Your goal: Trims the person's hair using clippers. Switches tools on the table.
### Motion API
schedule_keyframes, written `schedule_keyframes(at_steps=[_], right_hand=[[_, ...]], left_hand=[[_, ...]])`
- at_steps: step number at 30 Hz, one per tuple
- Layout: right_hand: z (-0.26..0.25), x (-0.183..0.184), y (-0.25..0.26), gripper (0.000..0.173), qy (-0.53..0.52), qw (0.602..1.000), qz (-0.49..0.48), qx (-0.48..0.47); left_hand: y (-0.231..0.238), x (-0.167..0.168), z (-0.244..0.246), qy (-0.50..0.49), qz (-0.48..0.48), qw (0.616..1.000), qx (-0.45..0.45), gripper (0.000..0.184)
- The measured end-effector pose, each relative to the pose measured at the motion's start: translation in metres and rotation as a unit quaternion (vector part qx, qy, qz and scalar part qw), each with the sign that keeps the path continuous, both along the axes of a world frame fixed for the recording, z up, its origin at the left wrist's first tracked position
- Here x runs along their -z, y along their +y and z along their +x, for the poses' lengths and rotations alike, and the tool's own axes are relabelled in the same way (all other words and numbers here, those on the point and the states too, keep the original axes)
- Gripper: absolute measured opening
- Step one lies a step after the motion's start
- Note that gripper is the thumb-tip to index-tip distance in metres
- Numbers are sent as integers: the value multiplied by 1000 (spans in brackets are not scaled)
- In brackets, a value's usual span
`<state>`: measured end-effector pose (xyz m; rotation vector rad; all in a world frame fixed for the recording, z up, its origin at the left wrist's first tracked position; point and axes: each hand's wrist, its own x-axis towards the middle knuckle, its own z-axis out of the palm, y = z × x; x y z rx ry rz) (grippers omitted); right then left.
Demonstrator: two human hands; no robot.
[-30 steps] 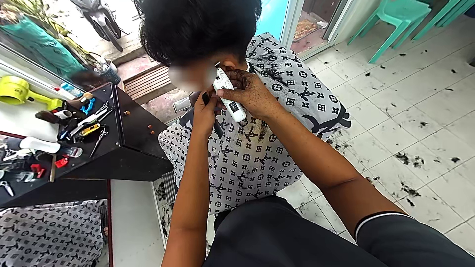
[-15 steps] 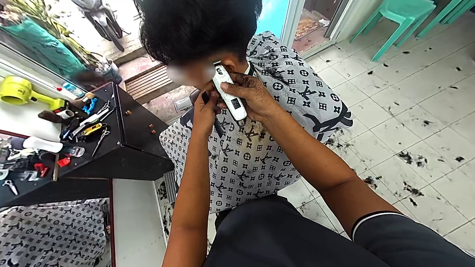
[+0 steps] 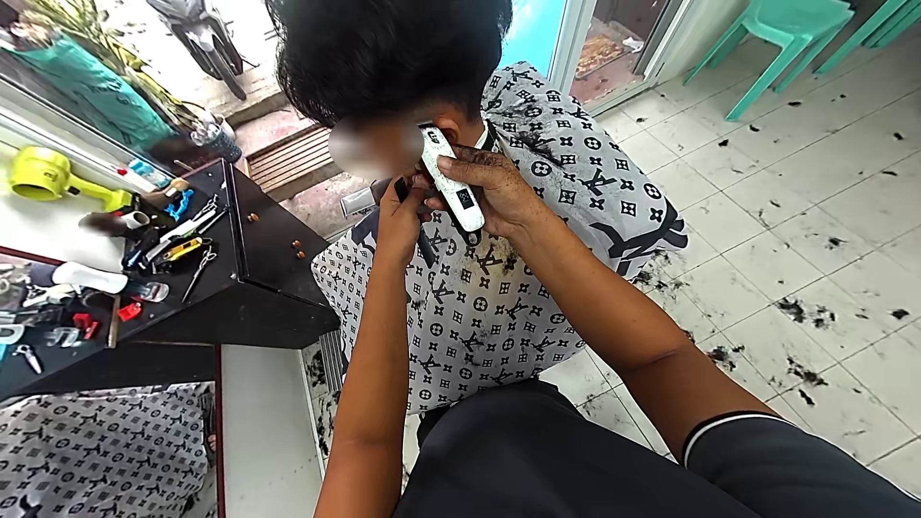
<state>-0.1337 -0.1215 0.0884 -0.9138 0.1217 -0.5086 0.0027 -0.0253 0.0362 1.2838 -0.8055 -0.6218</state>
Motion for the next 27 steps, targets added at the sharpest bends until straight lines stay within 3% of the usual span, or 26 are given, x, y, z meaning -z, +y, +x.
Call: schedule_keyframes(at_steps=[3,7,13,20,23,27], right_hand=[[2,1,3,29,3,999,-37,24],[3,-3,8,26,61,998,-2,6],[7,-5,12,33,44,998,-18,40],[6,-7,13,29,30,999,-12,44],[7,-4,14,36,22,999,-20,45],[6,0,19,25,71,996,53,1]], left_hand=[[0,-1,0,-3,1,1000,0,27],[0,1,-1,1,-26,1000,12,27],[0,-1,-1,8,-14,1000,0,26],[0,2,0,-14,-16,1000,6,26],[-1,2,0,-13,-29,999,9,21],[1,3,1,-14,-47,999,21,28]])
